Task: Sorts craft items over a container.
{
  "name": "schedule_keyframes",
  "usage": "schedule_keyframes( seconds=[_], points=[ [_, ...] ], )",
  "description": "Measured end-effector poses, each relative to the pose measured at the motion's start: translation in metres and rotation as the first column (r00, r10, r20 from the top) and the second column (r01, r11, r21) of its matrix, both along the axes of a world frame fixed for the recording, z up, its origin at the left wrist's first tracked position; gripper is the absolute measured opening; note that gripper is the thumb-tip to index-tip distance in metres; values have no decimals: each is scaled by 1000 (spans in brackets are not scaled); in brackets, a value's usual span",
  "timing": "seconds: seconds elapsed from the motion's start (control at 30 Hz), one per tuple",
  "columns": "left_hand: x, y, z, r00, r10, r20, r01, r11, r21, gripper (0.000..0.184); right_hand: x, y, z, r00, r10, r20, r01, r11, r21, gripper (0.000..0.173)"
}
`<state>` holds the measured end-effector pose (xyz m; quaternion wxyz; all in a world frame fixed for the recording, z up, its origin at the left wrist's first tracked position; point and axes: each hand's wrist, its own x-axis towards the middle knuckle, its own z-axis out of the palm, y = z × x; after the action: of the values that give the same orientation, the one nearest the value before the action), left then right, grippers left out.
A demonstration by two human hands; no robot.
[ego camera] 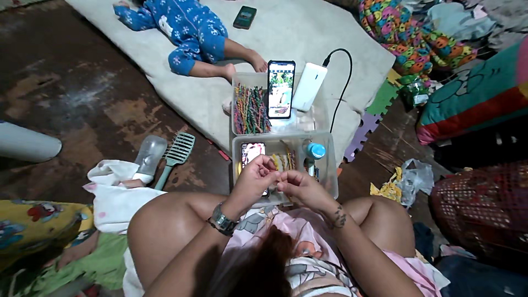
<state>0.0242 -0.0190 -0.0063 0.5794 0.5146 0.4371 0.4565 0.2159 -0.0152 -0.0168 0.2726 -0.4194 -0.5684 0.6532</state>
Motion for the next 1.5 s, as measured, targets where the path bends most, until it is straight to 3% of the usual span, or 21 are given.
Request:
schedule_keyframes(
  seconds=[0.13,0.3,0.53,0.6,0.67,0.73,0.93,1.07,1.17,1.3,1.5],
  points=[
    [-1,0,0,1000,24,1,-24,1000,11,13,5,1,6,994,87,66,-87,996,-4,21],
    [-1,0,-2,999,-34,20,34,999,9,17,6,3,1,999,13,45,-14,1000,25,6],
    [2,-1,-5,995,-95,26,96,995,-1,17,2,1,0,997,-70,31,69,996,54,14],
    [1,0,-4,998,-63,5,63,998,23,16,3,1,3,999,-28,46,24,997,75,12],
    [-1,0,-4,999,-33,-11,33,998,50,16,6,0,8,995,44,87,-50,996,74,23],
    [0,0,-4,1000,-11,4,11,999,44,18,8,1,10,991,65,113,-74,994,77,25],
    [4,0,-4,998,-47,48,47,999,6,24,5,1,6,993,-39,112,27,994,109,10],
    [7,-2,-5,995,-102,21,103,994,-26,19,1,0,5,990,-103,101,94,992,86,17],
    [5,-3,-3,995,-100,23,100,995,-17,14,5,1,5,995,-29,96,18,993,117,13],
    [1,-2,0,998,-60,22,61,998,-13,16,15,3,12,987,103,126,-118,987,113,27],
    [1,0,-5,993,-75,88,77,997,-16,15,12,2,9,997,3,74,-13,991,135,14]
  ],
)
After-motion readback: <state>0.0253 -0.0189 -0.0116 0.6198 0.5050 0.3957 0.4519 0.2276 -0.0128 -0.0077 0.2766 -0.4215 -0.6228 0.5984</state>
